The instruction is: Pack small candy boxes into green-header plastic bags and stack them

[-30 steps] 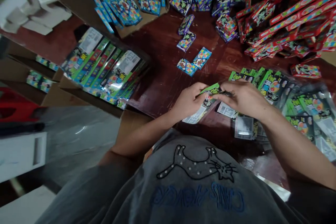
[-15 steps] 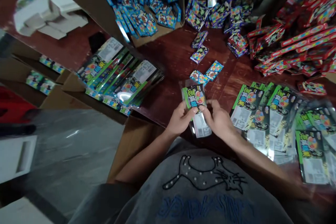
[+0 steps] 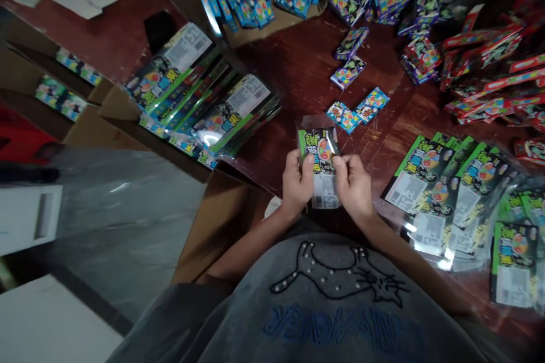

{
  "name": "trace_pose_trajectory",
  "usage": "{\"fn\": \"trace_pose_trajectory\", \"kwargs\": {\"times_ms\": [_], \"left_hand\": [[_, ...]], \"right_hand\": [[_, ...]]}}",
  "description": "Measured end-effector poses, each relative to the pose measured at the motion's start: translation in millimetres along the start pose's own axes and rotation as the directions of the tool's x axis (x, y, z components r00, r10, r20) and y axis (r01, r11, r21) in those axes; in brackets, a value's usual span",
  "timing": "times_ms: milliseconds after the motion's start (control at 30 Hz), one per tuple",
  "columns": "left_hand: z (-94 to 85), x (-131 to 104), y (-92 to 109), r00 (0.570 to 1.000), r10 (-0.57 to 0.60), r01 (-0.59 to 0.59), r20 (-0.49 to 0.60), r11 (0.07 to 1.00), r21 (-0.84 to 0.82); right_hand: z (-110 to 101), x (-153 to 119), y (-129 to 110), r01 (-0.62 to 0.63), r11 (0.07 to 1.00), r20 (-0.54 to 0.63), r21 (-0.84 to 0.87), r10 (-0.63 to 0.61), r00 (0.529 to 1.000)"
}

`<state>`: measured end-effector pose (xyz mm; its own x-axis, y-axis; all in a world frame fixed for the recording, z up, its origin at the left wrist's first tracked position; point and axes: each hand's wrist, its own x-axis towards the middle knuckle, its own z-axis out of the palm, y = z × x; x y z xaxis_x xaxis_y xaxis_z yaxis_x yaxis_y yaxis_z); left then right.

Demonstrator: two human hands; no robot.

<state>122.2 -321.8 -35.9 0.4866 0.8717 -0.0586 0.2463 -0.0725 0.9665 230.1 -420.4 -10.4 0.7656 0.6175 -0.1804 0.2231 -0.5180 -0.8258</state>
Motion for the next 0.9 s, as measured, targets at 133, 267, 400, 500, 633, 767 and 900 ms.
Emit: {"fn": "trace_pose_trajectory", "kwargs": {"times_ms": [133, 267, 400, 500, 633, 767, 900], "left_hand": [[-5.0, 0, 1, 0.999, 0.026, -0.028, 0.026, 0.998, 0.053], [-8.9, -2, 3, 0.998, 0.029, -0.037, 0.056, 0.989, 0.144], [-9.2, -8, 4, 0.998, 0.04, -0.048, 0.047, 0.983, 0.177], [-11.0, -17, 5, 0.994, 0.11, -0.11, 0.014, 0.987, 0.115], [-18.9, -29, 3, 0.994, 0.111, -0.112, 0.014, 0.987, 0.111], [-22.6, -28, -1, 1.0, 0.012, -0.012, -0.011, 1.0, -0.024], [-19.6, -18, -3, 0.992, -0.104, 0.088, -0.073, 0.977, -0.193]], "right_hand": [[-3, 11, -5, 0.031, 0.988, 0.001, -0.148, -0.031, 1.0], [-2, 17, -3, 0.06, 0.957, 0.0, -0.285, -0.063, 0.998], [3, 15, -2, 0.077, 0.943, -0.027, -0.324, -0.091, 0.995], [7, 11, -7, 0.075, 0.927, -0.049, -0.368, -0.1, 0.994], [11, 3, -16, 0.106, 0.927, 0.069, -0.359, -0.087, 0.994], [21, -7, -21, 0.118, 0.934, 0.188, -0.337, -0.056, 0.98], [29, -10, -28, 0.174, 0.942, 0.247, -0.288, -0.102, 0.964]]}}
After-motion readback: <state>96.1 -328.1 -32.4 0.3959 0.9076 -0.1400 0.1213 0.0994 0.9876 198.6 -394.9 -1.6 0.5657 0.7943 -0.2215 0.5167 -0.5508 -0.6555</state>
